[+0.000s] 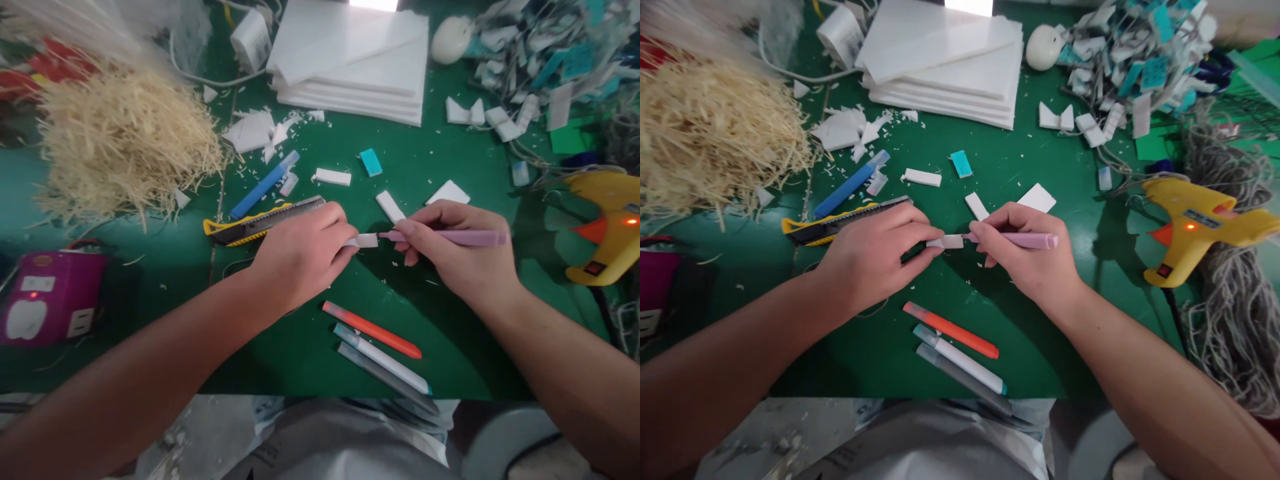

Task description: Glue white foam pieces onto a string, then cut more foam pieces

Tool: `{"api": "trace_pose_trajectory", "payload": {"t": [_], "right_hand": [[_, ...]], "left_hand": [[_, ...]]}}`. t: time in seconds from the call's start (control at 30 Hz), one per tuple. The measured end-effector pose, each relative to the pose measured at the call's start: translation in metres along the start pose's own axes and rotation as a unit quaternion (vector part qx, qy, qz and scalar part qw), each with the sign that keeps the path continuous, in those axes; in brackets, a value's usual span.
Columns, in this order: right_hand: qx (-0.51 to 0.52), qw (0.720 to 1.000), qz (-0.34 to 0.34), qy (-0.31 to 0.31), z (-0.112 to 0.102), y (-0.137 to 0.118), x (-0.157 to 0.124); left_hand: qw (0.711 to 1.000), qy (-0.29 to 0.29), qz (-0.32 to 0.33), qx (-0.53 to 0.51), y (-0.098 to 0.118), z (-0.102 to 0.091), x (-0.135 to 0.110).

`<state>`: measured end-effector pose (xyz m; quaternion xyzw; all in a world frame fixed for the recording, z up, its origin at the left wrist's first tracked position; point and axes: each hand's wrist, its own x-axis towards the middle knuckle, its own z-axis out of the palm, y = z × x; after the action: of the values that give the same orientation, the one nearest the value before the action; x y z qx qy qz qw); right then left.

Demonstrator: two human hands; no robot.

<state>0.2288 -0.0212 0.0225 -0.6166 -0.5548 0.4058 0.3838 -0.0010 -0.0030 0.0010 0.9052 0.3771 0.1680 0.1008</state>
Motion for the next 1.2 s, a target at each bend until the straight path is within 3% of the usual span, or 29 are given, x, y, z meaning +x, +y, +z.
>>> {"api": "trace_pose_trajectory", "payload": {"t": [0.37,0.7,0.8,0.93,1.2], "right_hand": [[-0.032,0.999,-0.035,-0.008,0.0002,0.0069,-0.0031],[-0.059,0.998,-0.008,-0.011,0.0001,0.0018,-0.0044],[-0.040,0.999,-0.013,0.013,0.0018,0.0039,-0.0060],[-0.042,0.998,-0.036,0.001,0.0026,0.0074,-0.0056],[-0.020,1.000,-0.016,-0.004,0.0019,0.0024,-0.0031]], "left_hand": [[1.000,0.006,0.006,-0.003,-0.0010,0.0018,0.0003],[1.000,-0.007,0.000,-0.007,-0.0021,0.0006,0.0011],[1.000,-0.002,0.000,-0.015,-0.0019,0.0018,0.0009],[1.000,0.004,0.004,-0.014,-0.0025,0.0025,0.0007],[1.000,-0.004,0.000,-0.014,-0.0032,0.0009,0.0005]]}}
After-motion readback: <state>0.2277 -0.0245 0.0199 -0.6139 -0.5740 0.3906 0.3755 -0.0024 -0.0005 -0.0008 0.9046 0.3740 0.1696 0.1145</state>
